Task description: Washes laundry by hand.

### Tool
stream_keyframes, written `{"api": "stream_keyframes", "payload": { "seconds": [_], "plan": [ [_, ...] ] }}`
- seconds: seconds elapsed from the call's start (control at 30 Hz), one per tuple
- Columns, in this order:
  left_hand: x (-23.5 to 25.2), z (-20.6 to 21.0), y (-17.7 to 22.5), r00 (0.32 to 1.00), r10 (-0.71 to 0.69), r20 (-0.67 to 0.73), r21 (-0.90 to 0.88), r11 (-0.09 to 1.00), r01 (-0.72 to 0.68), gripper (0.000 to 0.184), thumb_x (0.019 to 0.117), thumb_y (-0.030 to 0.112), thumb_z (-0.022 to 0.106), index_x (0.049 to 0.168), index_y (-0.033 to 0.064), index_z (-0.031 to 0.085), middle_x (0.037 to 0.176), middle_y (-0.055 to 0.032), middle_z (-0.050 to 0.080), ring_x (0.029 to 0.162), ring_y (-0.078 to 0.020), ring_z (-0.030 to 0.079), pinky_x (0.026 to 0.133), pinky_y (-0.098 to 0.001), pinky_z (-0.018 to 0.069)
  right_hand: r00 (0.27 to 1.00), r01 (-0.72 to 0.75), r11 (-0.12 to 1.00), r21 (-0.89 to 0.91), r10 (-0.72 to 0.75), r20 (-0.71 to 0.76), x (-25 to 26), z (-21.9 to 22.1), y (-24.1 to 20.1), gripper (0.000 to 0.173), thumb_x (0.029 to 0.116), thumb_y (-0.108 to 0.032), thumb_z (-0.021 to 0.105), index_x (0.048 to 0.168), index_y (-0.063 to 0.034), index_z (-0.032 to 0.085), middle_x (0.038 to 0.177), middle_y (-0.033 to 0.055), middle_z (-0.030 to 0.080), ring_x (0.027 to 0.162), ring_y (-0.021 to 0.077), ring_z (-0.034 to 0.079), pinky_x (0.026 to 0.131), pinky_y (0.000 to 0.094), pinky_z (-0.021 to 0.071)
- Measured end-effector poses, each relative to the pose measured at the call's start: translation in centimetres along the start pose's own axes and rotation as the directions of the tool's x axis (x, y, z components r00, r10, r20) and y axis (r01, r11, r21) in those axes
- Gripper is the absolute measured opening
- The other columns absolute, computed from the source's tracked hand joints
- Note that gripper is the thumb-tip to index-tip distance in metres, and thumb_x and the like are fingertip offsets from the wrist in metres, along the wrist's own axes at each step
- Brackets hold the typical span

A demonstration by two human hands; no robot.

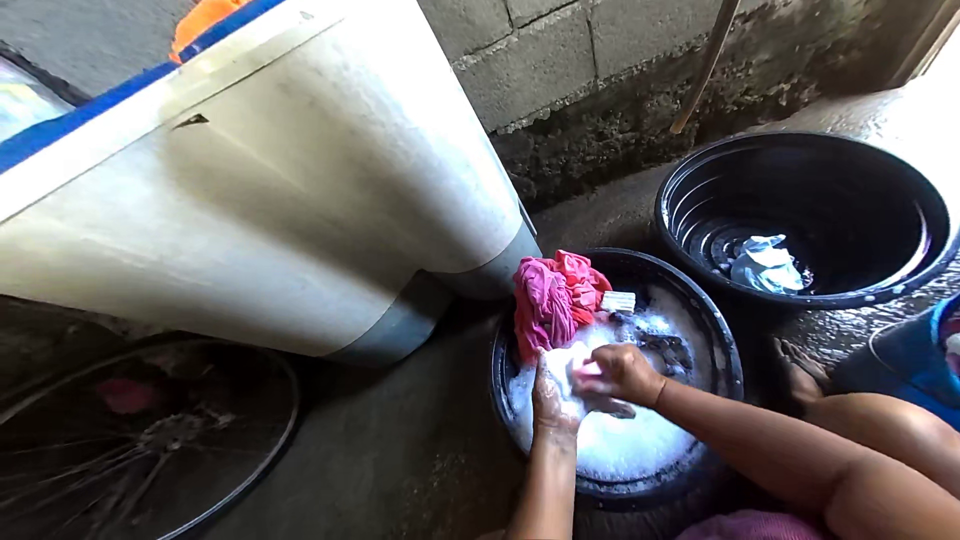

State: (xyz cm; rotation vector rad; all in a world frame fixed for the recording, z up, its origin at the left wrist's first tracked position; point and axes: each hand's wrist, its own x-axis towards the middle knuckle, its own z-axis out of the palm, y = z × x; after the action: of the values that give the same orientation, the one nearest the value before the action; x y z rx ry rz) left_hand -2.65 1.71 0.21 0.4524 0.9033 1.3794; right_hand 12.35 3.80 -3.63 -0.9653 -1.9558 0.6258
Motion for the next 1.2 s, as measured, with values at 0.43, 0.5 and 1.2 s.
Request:
{"api": "stream_keyframes", "payload": {
  "seconds": [0.43,0.5,1.2],
  "plan": [
    [-0.4,0.4,0.6,0.998,-0.025,0.052,0.056,0.998,0.022,0.049,0.1119,0.038,0.023,0.105,0.0108,0.062,0.089,-0.0009,0.07,0.086,-0.0103,0.069,0.08,-0.0308,0.0594,0.999,0.034,0.985,0.171,-0.027,-0.038,1.0,-0.2,-2.8,0.046,0.0851,-0.042,0.077,0.086,0.0036,0.071,0.073,0.016,0.069,0.069,0.028,0.07,0.066,0.0476,0.0581],
    [-0.3,0.7,0.9,0.997,-0.064,-0.054,0.057,0.996,0.067,0.052,0.111,0.044,0.025,0.103,0.0087,0.062,0.085,-0.0051,0.07,0.08,-0.0161,0.07,0.073,-0.0365,0.0606,0.93,-0.326,0.945,0.03,0.315,0.188,1.0,-1.5,-0.3,0.05,0.0908,-0.044,0.074,0.097,0.0061,0.07,0.085,0.0227,0.07,0.085,0.0384,0.07,0.081,0.0586,0.0546],
    [0.3,0.2,0.6,0.985,0.002,-0.172,0.469,0.88,0.08,0.019,0.1058,0.013,0.05,0.117,-0.0012,0.056,0.086,-0.0055,0.065,0.074,-0.0115,0.065,0.07,-0.0313,0.0577,0.95,-0.219,0.78,0.586,0.308,-0.056,4.9,-5.5,-5.7,0.023,0.0902,-0.021,0.074,0.093,0.0014,0.067,0.077,-0.0003,0.067,0.07,0.002,0.063,0.069,0.0238,0.0554]
  ]
}}
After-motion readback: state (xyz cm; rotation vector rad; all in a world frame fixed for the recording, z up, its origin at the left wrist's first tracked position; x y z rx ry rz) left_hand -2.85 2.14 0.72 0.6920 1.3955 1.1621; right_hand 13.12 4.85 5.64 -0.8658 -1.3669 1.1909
